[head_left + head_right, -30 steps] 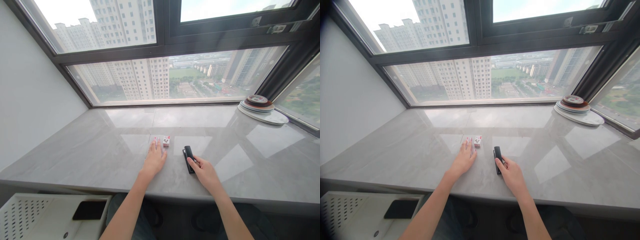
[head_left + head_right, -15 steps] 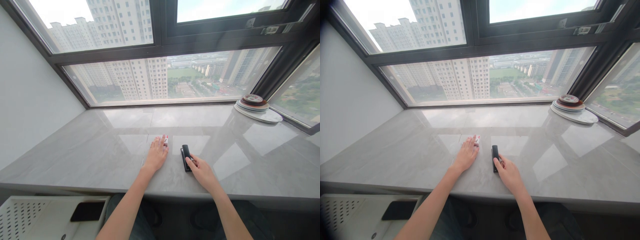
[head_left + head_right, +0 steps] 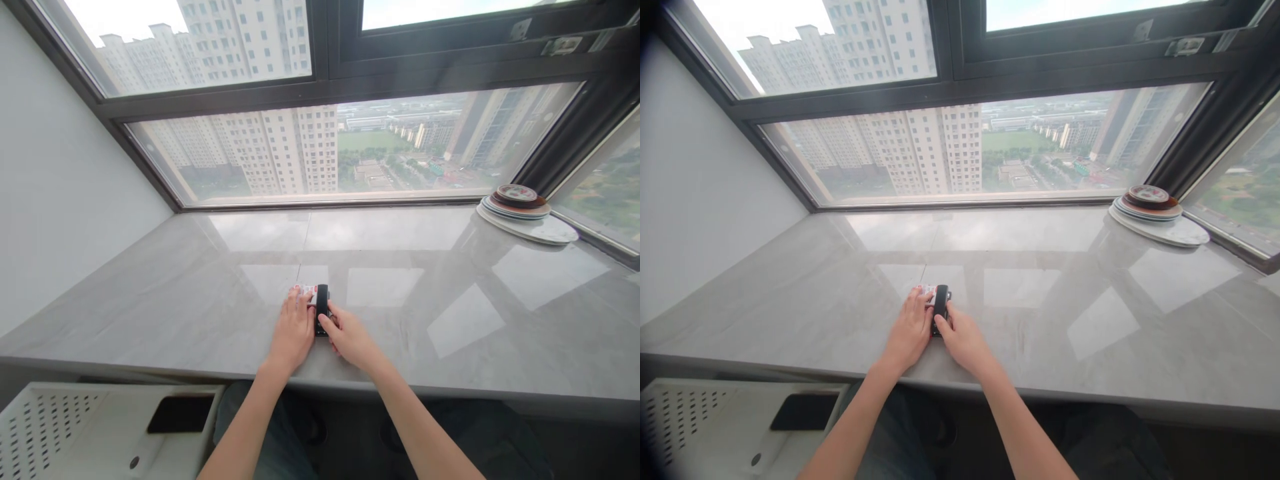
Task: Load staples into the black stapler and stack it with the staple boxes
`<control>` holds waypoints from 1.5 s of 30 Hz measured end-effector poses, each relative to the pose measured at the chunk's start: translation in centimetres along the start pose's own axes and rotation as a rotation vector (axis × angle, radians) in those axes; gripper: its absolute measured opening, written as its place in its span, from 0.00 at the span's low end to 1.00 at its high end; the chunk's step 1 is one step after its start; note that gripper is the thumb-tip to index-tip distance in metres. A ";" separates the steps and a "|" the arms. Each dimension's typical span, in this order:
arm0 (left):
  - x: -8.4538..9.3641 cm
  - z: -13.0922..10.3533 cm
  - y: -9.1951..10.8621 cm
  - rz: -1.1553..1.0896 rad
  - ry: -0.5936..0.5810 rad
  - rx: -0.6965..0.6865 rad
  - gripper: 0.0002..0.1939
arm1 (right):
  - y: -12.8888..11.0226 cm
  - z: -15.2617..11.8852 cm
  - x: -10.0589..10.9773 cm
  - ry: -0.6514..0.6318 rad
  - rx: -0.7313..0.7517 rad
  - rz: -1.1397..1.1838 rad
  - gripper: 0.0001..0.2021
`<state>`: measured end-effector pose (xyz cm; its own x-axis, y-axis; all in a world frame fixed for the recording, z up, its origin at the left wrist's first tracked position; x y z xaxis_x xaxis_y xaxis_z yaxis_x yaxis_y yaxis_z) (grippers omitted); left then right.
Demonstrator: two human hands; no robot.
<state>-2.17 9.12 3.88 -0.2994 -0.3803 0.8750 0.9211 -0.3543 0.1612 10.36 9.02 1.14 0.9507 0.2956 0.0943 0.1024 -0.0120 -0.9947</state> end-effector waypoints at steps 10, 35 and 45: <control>1.4 -0.3 -10.8 0.007 -0.015 0.057 0.20 | -1.1 4.9 -7.9 -0.194 0.093 -0.198 0.38; 5.9 0.1 -11.4 -0.037 0.177 0.162 0.18 | -0.7 0.5 -2.3 0.058 0.073 -0.042 0.35; 1.3 -0.7 5.3 -0.151 -0.090 -0.111 0.20 | 0.5 -6.2 11.0 0.348 0.219 -0.689 0.26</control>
<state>2.18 6.13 5.60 -0.4044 -0.2395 0.8827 0.8326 -0.4958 0.2469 22.64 6.33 1.95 0.7348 -0.1469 0.6622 0.6743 0.2636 -0.6898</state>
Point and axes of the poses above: each hand's wrist, its own z-axis towards the middle knuckle, its own x-axis out of the back of the hand, y = z × x, the point moved 9 cm from there along z, towards the middle knuckle, and after that the axes turned 9 degrees about z, right-handed, at the moved point
